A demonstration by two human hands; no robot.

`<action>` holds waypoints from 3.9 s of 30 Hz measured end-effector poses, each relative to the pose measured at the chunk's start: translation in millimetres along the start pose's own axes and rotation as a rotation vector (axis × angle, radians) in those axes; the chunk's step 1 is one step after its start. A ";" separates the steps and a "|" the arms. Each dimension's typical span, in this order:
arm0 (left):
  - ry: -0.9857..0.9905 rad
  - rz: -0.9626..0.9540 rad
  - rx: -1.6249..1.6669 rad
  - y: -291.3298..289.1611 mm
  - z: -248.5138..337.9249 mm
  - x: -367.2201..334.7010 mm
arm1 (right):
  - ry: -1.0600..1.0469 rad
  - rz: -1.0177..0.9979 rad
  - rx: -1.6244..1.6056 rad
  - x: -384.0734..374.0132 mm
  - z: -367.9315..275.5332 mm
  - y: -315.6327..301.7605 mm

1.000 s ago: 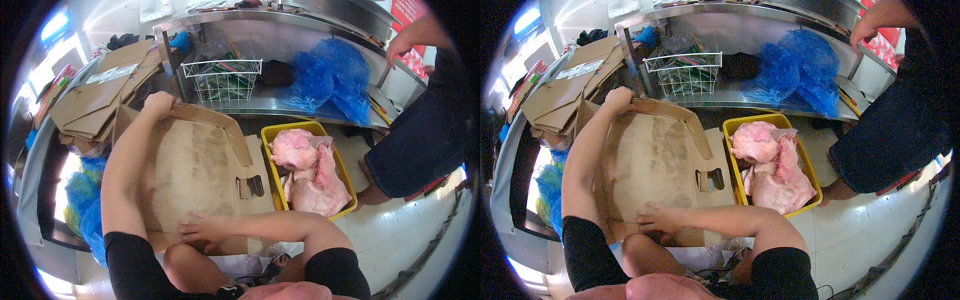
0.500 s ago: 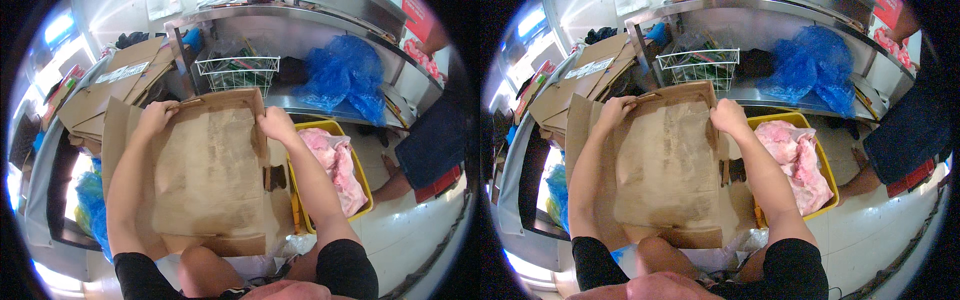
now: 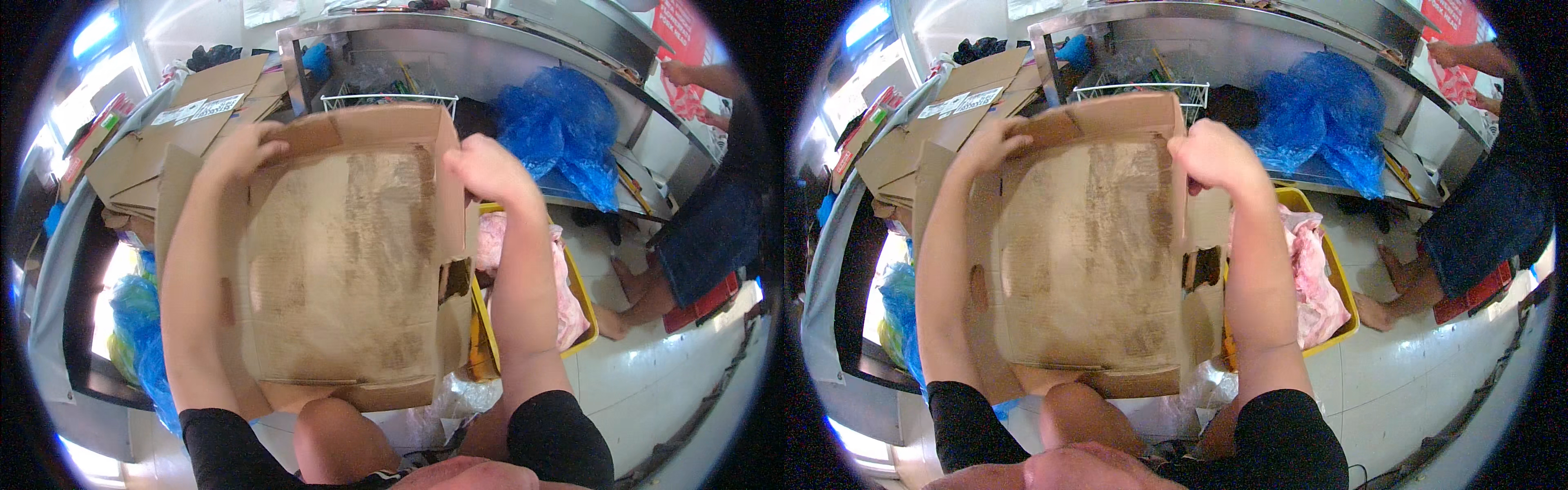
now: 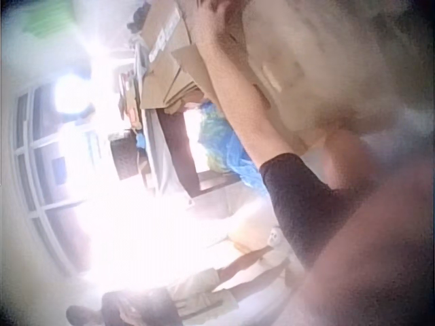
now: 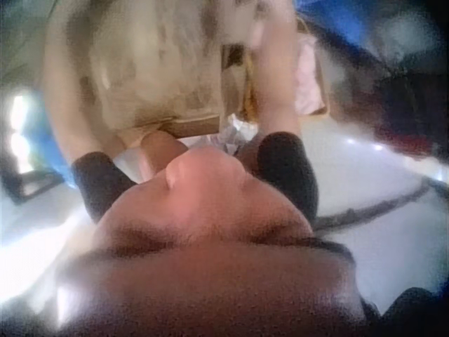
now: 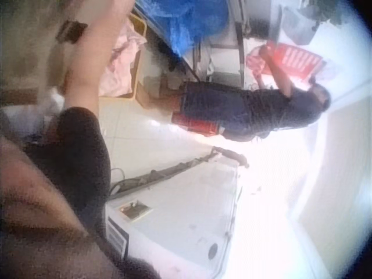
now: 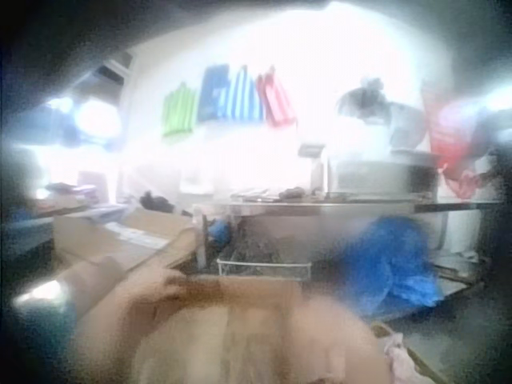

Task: The person folds and organizes various flat cardboard boxes by hand, stacking them together on the floor.

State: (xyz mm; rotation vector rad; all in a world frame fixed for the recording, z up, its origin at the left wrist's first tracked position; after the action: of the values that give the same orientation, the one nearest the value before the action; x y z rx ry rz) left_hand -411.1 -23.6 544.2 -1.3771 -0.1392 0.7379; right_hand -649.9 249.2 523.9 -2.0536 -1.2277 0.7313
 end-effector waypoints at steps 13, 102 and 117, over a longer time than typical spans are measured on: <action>0.032 -0.098 -0.248 -0.8 85.4 61.9 | 0.015 -0.222 -1.945 -57.2 1.4 174.8; -0.077 -0.008 0.317 269.0 22.8 91.9 | -0.152 -0.271 0.308 78.9 -20.5 363.1; -0.340 -0.148 0.785 256.2 -57.1 136.5 | -0.028 -0.258 0.632 12.5 95.0 335.4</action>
State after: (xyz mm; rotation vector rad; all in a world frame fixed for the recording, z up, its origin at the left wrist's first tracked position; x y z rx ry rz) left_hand -377.9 6.1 251.7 -0.4861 -0.1901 0.7823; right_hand -528.8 159.0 209.5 -1.3490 -1.0715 0.8855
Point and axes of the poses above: each hand's wrist, its own x-axis away from the middle knuckle, its own y-axis out of the palm, z = x × y, the point moved 7 cm from there along -x, towards the middle knuckle, and after that the axes turned 5 degrees about -y, right-handed, at the moved point
